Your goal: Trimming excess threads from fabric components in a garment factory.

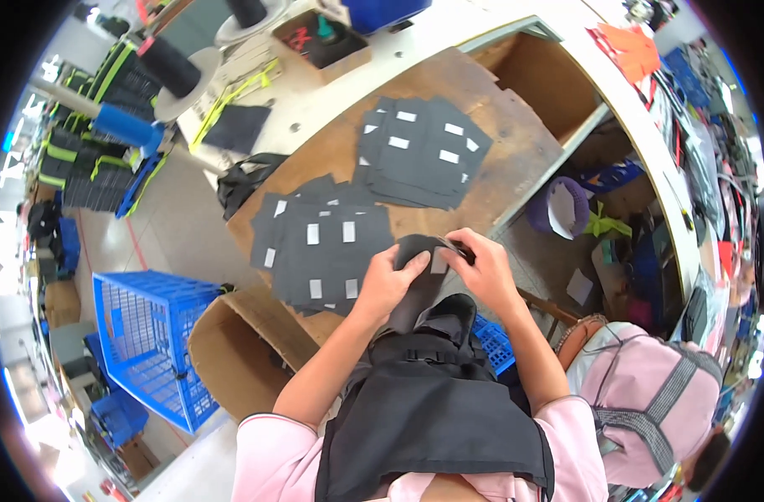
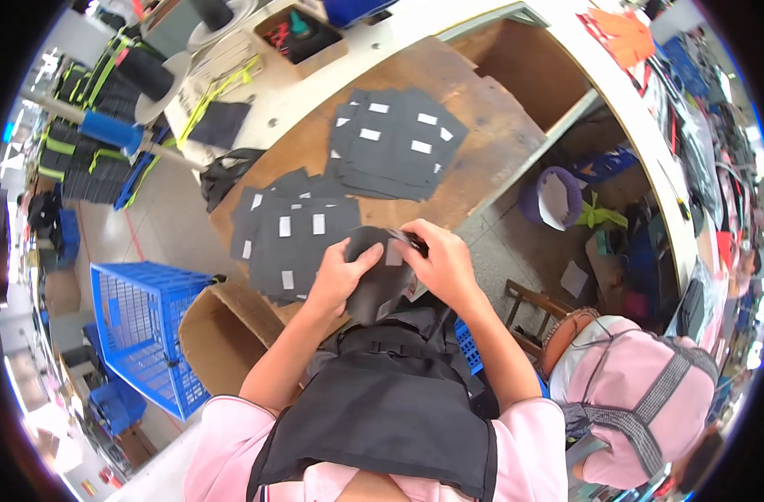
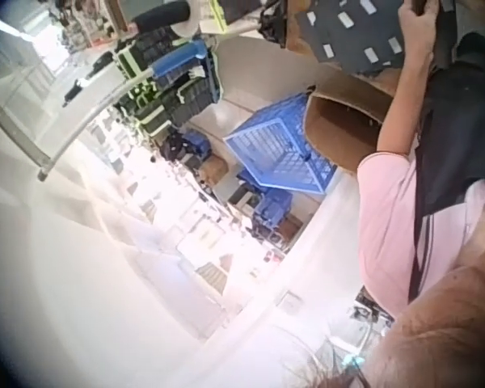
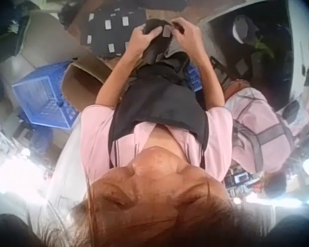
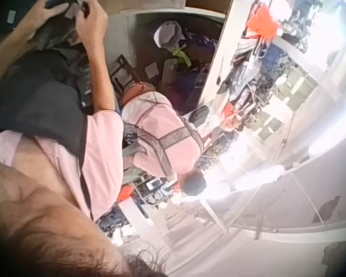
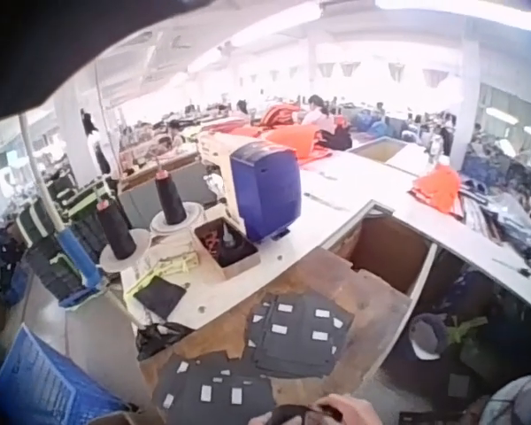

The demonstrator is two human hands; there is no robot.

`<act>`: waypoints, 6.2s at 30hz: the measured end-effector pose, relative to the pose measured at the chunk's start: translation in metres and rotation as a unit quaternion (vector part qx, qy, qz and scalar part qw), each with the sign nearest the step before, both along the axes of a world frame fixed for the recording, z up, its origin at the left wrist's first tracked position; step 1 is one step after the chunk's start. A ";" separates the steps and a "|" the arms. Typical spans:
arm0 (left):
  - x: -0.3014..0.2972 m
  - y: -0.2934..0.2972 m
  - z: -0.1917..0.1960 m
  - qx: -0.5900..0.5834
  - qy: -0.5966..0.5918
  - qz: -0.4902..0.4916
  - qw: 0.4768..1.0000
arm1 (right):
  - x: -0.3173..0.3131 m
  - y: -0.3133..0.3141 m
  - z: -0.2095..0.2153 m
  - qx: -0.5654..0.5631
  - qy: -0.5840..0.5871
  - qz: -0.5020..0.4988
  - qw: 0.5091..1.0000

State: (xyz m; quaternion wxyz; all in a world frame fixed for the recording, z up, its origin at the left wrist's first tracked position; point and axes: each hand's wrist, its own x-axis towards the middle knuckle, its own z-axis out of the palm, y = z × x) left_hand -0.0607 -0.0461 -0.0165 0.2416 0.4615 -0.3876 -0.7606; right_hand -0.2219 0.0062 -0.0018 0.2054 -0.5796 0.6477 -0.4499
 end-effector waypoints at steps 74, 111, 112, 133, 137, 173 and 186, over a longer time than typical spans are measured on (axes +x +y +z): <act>0.001 0.037 0.019 0.070 0.038 -0.075 0.994 | 0.005 0.092 0.017 0.015 0.040 -0.101 0.994; -0.006 0.033 0.021 0.037 0.003 -0.088 0.995 | -0.018 0.082 0.010 0.015 0.060 -0.017 0.998; -0.006 0.033 0.021 0.048 0.008 -0.086 0.995 | -0.018 0.081 0.009 0.019 0.050 -0.017 0.998; -0.005 0.034 0.019 0.050 0.015 -0.064 0.997 | -0.004 0.089 0.014 -0.046 0.085 -0.100 0.990; -0.006 0.036 0.026 0.051 0.013 -0.074 0.996 | -0.004 0.082 0.005 -0.030 0.124 -0.072 0.989; -0.005 0.012 0.021 -0.222 -0.084 -0.315 0.919 | -0.019 0.045 0.018 0.165 -0.166 0.056 0.971; 0.003 0.026 0.022 0.090 0.114 -0.128 0.981 | 0.015 0.073 0.008 -0.088 0.069 -0.048 0.993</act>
